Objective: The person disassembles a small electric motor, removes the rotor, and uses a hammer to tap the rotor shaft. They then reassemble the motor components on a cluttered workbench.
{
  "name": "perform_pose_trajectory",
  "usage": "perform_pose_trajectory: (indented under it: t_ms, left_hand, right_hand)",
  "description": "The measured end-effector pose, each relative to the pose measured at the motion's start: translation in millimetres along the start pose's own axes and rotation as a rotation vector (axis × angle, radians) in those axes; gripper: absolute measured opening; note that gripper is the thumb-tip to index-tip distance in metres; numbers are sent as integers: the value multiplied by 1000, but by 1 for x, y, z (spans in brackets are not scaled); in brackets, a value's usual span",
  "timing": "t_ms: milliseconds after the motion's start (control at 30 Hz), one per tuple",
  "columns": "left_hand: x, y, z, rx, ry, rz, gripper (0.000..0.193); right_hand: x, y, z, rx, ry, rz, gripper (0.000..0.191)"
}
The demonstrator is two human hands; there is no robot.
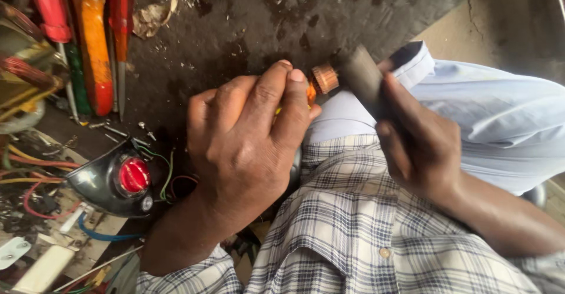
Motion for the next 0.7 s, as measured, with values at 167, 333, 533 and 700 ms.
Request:
perform_pose_trajectory:
  t_ms: [167,333,533,700]
  left_hand:
    - [6,0,-2,-71,-34,39,38]
    - [10,-2,-7,-98,-23,-7,40]
    - [-7,-3,6,-91,4,40,44]
    - [-4,-4,-1,-36,10,-19,45]
  right_hand:
    - [10,7,11,-81,-69,162,52]
    - [6,3,3,-108,-62,136,52]
    - [-4,18,8,-38,-89,166,47]
    - [-2,14,9,-25,-15,-26,50]
Point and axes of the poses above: each hand's wrist, its own x-axis towards the middle knuckle, its own z-axis out of the palm, y = z × x, the point moved 6 cm from there along x, towards the middle knuckle, and after that the axes turned 8 degrees about y, right-handed, at the moved point
